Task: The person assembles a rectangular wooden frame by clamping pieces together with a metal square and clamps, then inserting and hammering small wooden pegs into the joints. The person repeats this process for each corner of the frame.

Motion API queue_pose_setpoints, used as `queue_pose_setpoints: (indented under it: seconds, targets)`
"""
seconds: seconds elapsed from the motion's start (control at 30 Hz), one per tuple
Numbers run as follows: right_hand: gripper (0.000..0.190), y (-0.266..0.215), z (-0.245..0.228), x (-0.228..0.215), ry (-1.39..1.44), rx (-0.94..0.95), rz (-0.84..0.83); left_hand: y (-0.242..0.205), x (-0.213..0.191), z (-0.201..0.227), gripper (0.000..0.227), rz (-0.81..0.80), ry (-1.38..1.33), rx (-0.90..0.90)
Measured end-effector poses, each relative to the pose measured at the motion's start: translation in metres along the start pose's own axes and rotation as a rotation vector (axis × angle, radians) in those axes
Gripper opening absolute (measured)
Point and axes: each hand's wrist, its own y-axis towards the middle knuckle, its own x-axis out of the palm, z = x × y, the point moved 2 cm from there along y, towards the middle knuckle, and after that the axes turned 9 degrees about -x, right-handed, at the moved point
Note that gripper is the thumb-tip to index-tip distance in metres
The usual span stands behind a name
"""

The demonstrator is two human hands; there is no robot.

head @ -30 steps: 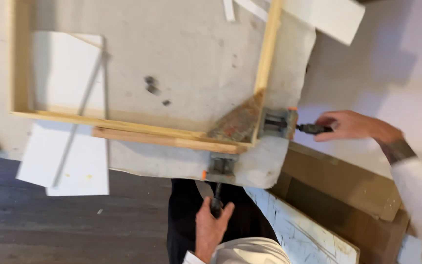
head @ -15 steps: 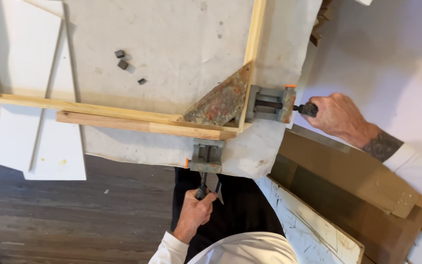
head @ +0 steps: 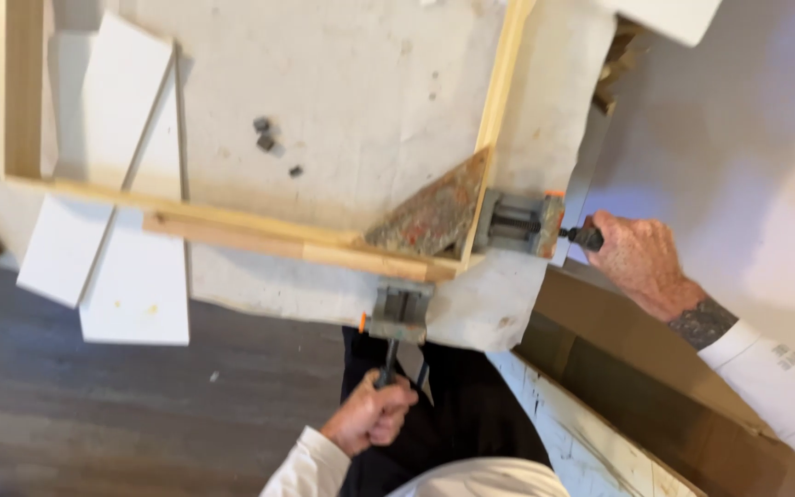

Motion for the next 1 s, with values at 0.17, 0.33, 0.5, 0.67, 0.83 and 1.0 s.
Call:
queue_pose_setpoints:
  seconds: [0.17, 0.33, 0.5, 0.67, 0.83, 1.0]
  targets:
    - [0.041, 0.017, -0.011, -0.053, 0.180, 0.119, -0.255, -0.011, 0.005, 0.012, 0.033, -0.294, -0.015, 0.034]
    - [0.037, 0.020, 0.018, -0.069, 1.287, 0.683, -0.496, -0.035, 0.020, 0.011, 0.036, 0.169, 0.207, 0.386]
    - [0.071, -0.010, 0.038, -0.012, 1.643, 0.792, -0.591, -0.033, 0.024, -0.027, 0.034, 0.995, 0.120, 0.674]
    - [0.051, -0.015, 0.031, -0.022, 1.662, 0.666, -0.388, -0.034, 0.026, -0.026, 0.023, 0.907, 0.136, 0.774]
    - [0.031, -0.029, 0.006, -0.039, 1.411, 0.598, -0.015, -0.030, 0.021, -0.023, 0.042, 0.461, 0.002, 0.643]
    - [0.042, -0.042, 0.005, -0.017, 0.491, 0.024, 0.284, 0.008, -0.005, -0.046, 0.055, -0.133, -0.677, 0.141]
